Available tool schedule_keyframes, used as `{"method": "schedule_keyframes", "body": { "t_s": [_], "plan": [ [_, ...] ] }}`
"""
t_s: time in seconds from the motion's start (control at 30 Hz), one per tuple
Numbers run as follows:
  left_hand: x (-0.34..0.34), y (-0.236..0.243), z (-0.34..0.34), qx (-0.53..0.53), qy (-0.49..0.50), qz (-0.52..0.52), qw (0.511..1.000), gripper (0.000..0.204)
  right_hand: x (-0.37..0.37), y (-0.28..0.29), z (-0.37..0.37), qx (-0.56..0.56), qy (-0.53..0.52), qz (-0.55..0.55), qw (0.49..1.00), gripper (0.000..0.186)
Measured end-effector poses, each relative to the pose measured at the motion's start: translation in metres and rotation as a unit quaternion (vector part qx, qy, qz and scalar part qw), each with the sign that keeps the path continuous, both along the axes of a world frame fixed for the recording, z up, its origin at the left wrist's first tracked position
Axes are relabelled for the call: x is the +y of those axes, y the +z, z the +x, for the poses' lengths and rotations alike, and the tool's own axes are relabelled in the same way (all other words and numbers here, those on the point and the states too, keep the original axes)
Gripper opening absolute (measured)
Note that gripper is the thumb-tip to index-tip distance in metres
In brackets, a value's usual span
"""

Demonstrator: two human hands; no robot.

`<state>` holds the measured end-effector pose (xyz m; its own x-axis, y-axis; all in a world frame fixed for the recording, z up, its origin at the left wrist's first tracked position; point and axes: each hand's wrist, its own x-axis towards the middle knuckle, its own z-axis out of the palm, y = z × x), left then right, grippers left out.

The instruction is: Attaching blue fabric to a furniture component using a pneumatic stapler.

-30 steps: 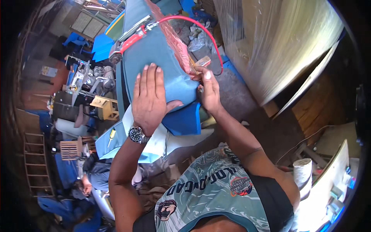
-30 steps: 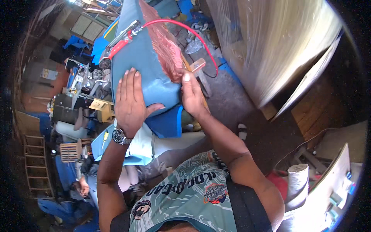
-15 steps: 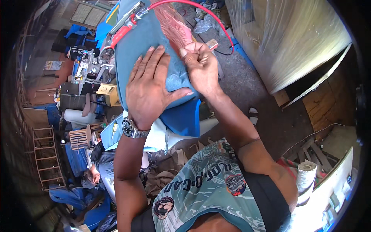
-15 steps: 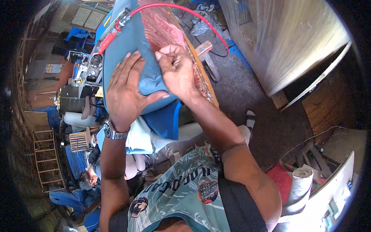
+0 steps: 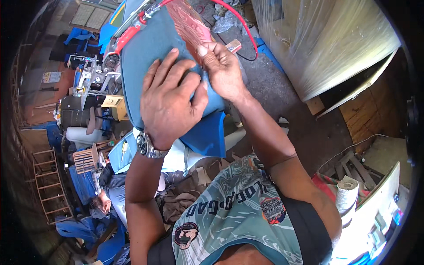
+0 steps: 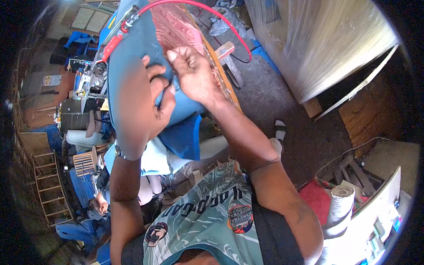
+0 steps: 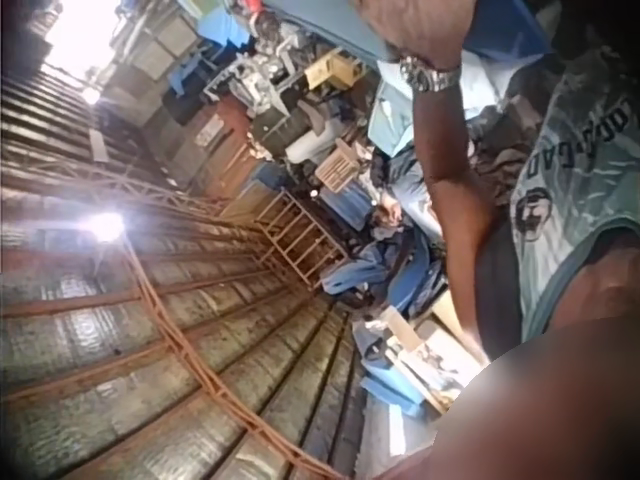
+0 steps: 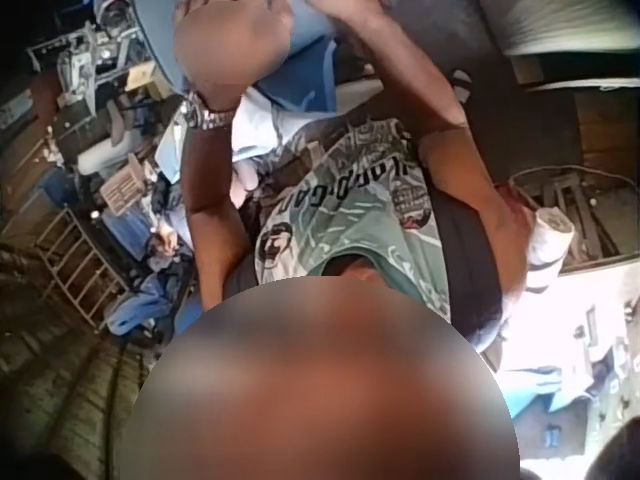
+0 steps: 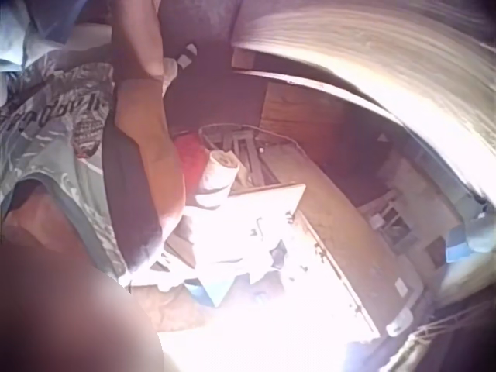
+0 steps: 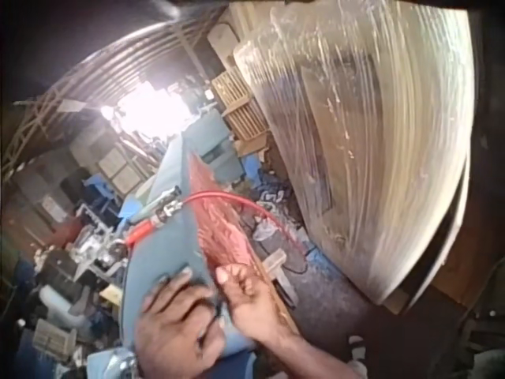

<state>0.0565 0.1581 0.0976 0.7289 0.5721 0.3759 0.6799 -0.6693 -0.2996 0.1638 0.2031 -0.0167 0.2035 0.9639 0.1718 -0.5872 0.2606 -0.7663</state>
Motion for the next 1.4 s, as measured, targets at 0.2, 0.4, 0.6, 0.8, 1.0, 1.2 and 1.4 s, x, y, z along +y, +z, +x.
{"method": "schedule_keyframes", "body": {
  "t_s": [0.2, 0.4, 0.6, 0.8, 1.0, 1.2, 1.4],
  "plan": [
    [0.003, -0.008, 0.004, -0.006, 0.018, 0.019, 1.0, 0.01, -0.009, 0.005, -0.001, 0.013, -0.083, 0.045, 0.995, 0.02],
    [0.003, 0.011, -0.008, -0.131, -0.026, -0.099, 0.986, 0.019, 0.023, -0.006, -0.018, -0.09, -0.101, 0.042, 0.99, 0.016],
    [-0.004, 0.015, -0.17, -0.673, -0.183, -0.248, 0.673, 0.065, 0.021, -0.009, -0.004, -0.109, -0.058, -0.009, 0.992, 0.018],
    [-0.004, -0.094, -0.147, -0.727, 0.056, -0.211, 0.651, 0.084, 0.019, 0.0, -0.018, -0.086, -0.065, 0.026, 0.994, 0.038],
    [-0.05, -0.057, -0.102, -0.596, -0.038, -0.092, 0.797, 0.07, 0.022, -0.003, -0.008, -0.07, -0.108, -0.004, 0.992, 0.032],
    [-0.063, 0.008, -0.035, -0.118, 0.041, 0.007, 0.992, 0.042, 0.011, -0.003, 0.001, -0.002, -0.03, -0.002, 1.0, 0.037],
    [-0.036, 0.016, -0.002, -0.099, 0.116, -0.085, 0.985, 0.043, -0.002, -0.003, 0.004, 0.05, -0.014, 0.043, 0.998, 0.025]
  ]
}}
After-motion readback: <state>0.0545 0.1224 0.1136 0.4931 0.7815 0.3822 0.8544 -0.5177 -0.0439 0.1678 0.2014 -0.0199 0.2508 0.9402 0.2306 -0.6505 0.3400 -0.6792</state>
